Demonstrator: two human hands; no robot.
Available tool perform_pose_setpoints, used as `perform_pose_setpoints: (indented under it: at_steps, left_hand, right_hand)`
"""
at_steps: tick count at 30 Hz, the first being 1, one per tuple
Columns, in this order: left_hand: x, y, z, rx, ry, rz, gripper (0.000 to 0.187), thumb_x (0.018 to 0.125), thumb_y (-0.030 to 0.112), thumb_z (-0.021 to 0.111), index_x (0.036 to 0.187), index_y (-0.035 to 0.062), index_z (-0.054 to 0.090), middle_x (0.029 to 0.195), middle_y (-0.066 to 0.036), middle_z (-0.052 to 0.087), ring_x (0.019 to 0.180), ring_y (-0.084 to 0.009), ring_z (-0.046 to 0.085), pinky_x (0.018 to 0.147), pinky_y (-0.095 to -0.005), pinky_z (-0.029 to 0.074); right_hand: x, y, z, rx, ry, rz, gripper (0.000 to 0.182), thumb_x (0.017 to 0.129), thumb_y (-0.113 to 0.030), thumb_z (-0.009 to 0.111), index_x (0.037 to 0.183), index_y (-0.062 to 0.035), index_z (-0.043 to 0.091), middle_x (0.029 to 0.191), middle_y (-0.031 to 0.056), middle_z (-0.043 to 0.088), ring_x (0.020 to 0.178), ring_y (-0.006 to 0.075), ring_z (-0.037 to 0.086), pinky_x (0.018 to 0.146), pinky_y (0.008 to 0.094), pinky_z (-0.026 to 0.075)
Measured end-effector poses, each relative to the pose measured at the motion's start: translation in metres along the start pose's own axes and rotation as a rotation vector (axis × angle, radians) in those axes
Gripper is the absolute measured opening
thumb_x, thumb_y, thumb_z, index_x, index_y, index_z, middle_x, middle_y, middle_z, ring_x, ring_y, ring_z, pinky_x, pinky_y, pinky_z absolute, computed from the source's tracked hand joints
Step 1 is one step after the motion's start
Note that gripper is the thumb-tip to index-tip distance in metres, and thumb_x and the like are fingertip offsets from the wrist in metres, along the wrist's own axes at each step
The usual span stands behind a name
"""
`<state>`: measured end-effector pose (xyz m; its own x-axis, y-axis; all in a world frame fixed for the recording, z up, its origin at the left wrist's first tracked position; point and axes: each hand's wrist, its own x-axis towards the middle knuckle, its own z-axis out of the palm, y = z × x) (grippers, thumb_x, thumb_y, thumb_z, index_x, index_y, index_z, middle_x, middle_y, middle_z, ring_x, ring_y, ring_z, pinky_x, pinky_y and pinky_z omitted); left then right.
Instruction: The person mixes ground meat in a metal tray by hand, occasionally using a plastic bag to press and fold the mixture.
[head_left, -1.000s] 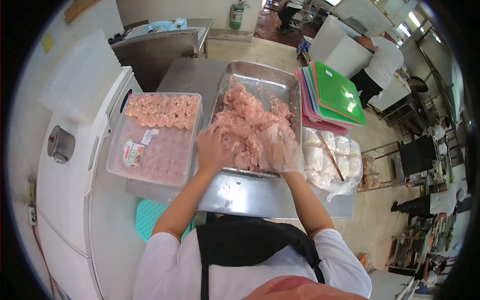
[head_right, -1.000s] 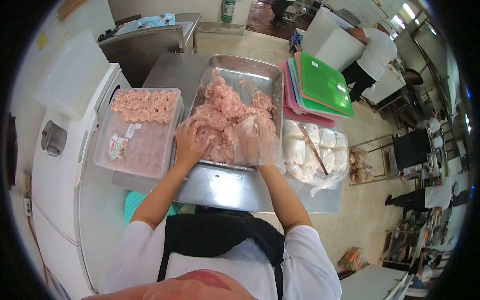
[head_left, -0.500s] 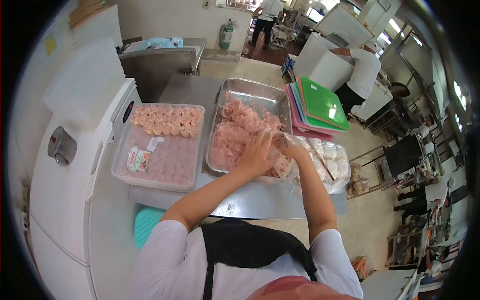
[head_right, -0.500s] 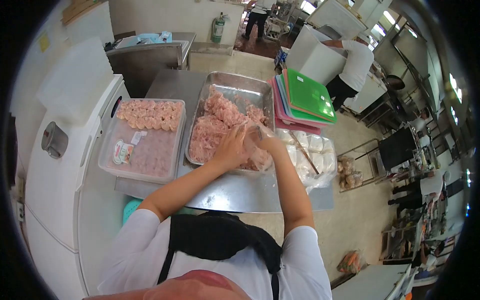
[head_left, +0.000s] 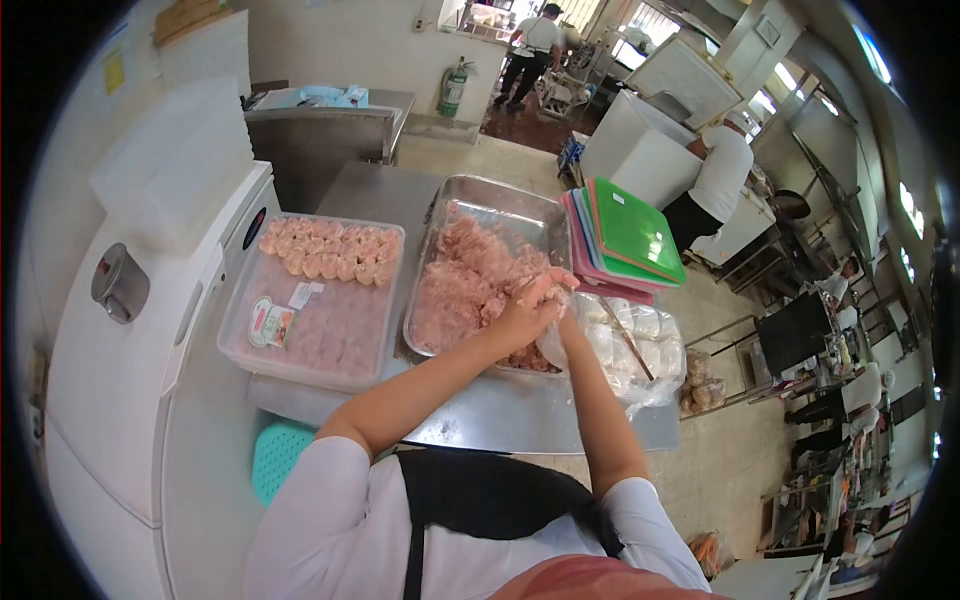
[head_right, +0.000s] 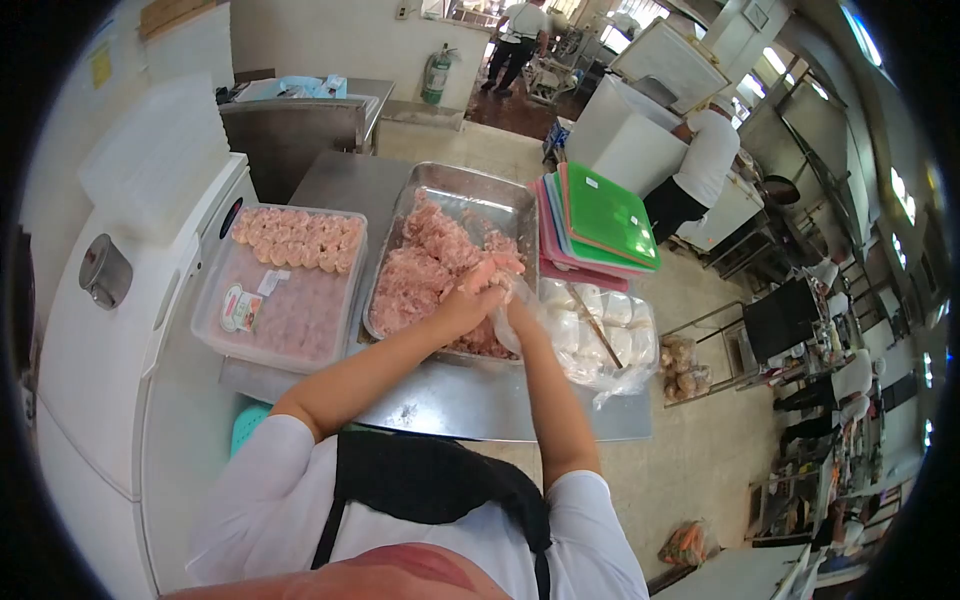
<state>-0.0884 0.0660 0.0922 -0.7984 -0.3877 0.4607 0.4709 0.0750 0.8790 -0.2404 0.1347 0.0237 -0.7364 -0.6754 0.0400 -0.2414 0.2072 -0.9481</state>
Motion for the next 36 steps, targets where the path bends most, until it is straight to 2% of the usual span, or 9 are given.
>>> perform_pose_setpoints:
  at_steps: [5,9,11,16,20,23,26,30,36]
  left_hand:
    - [-0.005,0.028,0.011,0.067,-0.211,0.023,0.027,0.092,0.006,0.051,0.119,0.0062,0.056,0.109,-0.002,0.059,0.106,-0.015,0.056,0.094,-0.0312,0.045]
    - [-0.012,0.055,0.015,0.143,-0.257,0.084,0.023,0.095,0.01,0.053,0.118,0.0099,0.058,0.104,-0.006,0.062,0.098,-0.0182,0.059,0.091,-0.0327,0.046]
    - [-0.018,0.067,0.024,0.133,-0.347,0.15,0.024,0.094,0.009,0.054,0.117,0.0111,0.059,0.101,-0.005,0.063,0.094,-0.0198,0.06,0.091,-0.0344,0.047]
    - [-0.035,0.074,0.03,0.428,-0.417,0.439,0.029,0.088,0.006,0.057,0.117,0.0132,0.061,0.098,-0.005,0.066,0.089,-0.027,0.061,0.085,-0.0404,0.048]
    - [-0.052,0.055,0.018,0.601,-0.433,0.533,0.031,0.088,0.006,0.059,0.118,0.0135,0.063,0.101,-0.007,0.068,0.093,-0.0287,0.063,0.086,-0.0416,0.049]
    - [-0.065,0.034,0.008,0.682,-0.345,0.55,0.034,0.088,0.01,0.061,0.123,0.0118,0.062,0.104,-0.008,0.069,0.095,-0.0303,0.064,0.087,-0.043,0.048]
    - [-0.07,0.025,-0.028,0.842,-0.26,0.332,0.041,0.089,0.017,0.064,0.129,0.0097,0.059,0.117,-0.014,0.067,0.108,-0.0341,0.062,0.097,-0.0457,0.046]
    - [-0.06,0.03,-0.058,0.901,0.279,0.173,0.055,0.084,0.025,0.07,0.135,0.0071,0.056,0.137,-0.022,0.054,0.13,-0.0413,0.049,0.11,-0.0496,0.038]
    - [-0.064,-0.021,-0.089,1.116,0.343,-0.009,0.06,0.085,0.029,0.07,0.138,0.008,0.052,0.148,-0.021,0.045,0.139,-0.0423,0.038,0.113,-0.0523,0.031]
  right_hand:
    - [0.016,-0.03,0.012,0.166,0.068,-0.114,0.023,0.089,-0.017,0.064,0.105,-0.0046,0.074,0.106,0.0097,0.073,0.108,0.0275,0.063,0.095,0.0368,0.047]
    - [0.039,-0.06,0.007,-0.045,0.038,-0.317,0.022,0.088,-0.016,0.065,0.104,-0.0045,0.075,0.104,0.009,0.073,0.106,0.027,0.063,0.093,0.0369,0.047]
    - [0.046,-0.075,0.003,-0.373,0.026,-0.468,0.022,0.088,-0.016,0.065,0.103,-0.0045,0.075,0.103,0.0086,0.073,0.105,0.0267,0.063,0.092,0.037,0.046]
    - [0.047,-0.119,0.003,-1.699,0.141,-0.915,0.021,0.086,-0.015,0.066,0.102,-0.0044,0.075,0.1,0.0077,0.072,0.102,0.026,0.062,0.09,0.0371,0.046]
    - [0.046,-0.136,-0.001,-2.168,0.211,-1.057,0.02,0.085,-0.014,0.066,0.1,-0.0043,0.075,0.097,0.007,0.072,0.1,0.0255,0.061,0.088,0.0372,0.045]
    - [0.048,-0.144,-0.006,-2.255,0.224,-1.06,0.02,0.084,-0.014,0.067,0.099,-0.0042,0.075,0.096,0.0065,0.071,0.098,0.0251,0.061,0.087,0.0373,0.045]
    - [0.049,-0.148,-0.014,-2.272,0.219,-1.054,0.019,0.084,-0.013,0.067,0.098,-0.0042,0.076,0.094,0.006,0.071,0.096,0.0247,0.061,0.085,0.0373,0.044]
    - [0.039,-0.15,-0.027,-2.219,0.137,-1.063,0.018,0.083,-0.013,0.068,0.097,-0.0041,0.076,0.092,0.0053,0.071,0.094,0.0242,0.06,0.083,0.0374,0.044]
    - [0.086,-0.092,-0.055,-2.293,0.256,-1.21,0.013,0.078,-0.011,0.067,0.084,-0.0071,0.078,0.084,0.0057,0.071,0.093,0.0274,0.06,0.08,0.04,0.042]
